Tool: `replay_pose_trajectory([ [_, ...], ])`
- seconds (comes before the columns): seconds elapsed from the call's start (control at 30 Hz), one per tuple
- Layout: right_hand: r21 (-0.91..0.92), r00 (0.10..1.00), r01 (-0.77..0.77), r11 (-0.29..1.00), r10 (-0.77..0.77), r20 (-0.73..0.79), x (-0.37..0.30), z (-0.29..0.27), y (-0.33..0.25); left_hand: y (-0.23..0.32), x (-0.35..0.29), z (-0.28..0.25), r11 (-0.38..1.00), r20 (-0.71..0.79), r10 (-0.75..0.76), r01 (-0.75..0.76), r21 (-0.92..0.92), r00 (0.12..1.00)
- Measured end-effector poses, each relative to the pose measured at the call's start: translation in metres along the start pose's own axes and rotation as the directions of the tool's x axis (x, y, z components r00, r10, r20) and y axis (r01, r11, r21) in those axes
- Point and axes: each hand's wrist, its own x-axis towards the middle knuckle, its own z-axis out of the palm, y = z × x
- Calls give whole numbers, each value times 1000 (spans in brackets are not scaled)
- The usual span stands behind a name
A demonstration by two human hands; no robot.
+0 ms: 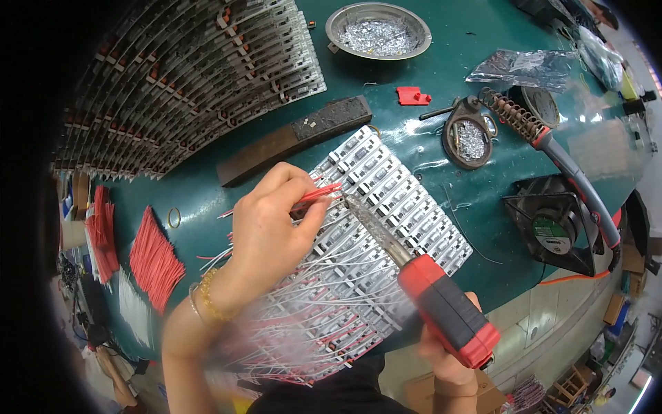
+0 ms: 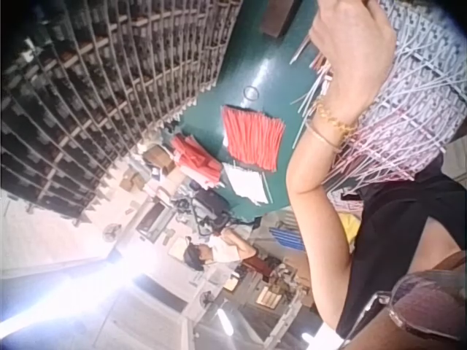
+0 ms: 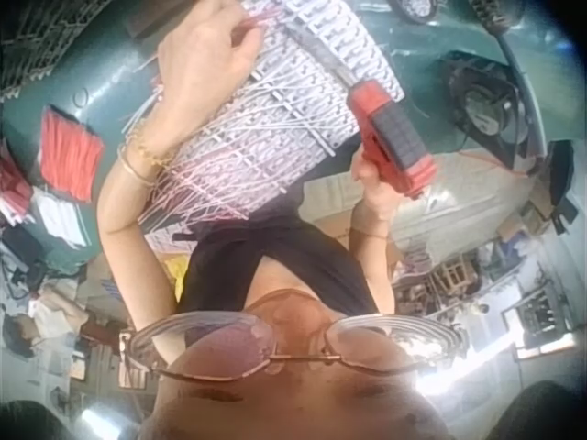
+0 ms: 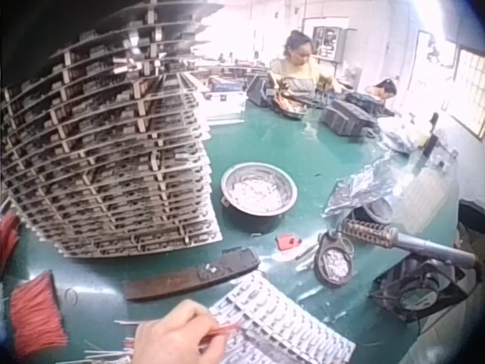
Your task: The person solders wires to an electronic board using a soldering iron. After setting the completed board aside, the person takes another board from a stack and solders red and white wires to it using the soldering iron.
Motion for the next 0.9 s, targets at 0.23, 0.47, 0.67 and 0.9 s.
replay_pose_trajectory([
  [0.23, 15, 998, 13, 1000, -12, -69, -6, 1, -2, 1, 0, 0, 1000, 7, -6, 6, 7, 1000],
  [0.47, 82, 982, 183, 980, -178, -61, -5, 5, 10, 3, 0, -2, 1000, 13, 7, -7, 22, 1000],
  [0.67, 293, 986, 163, 942, -141, -93, -8, 7, 1, -3, 5, -16, 955, -177, 294, -281, 99, 939],
  [0.9, 318, 992, 119, 941, -100, -76, -8, 10, -10, 21, 4, -19, 996, 171, -42, 53, -65, 984],
])
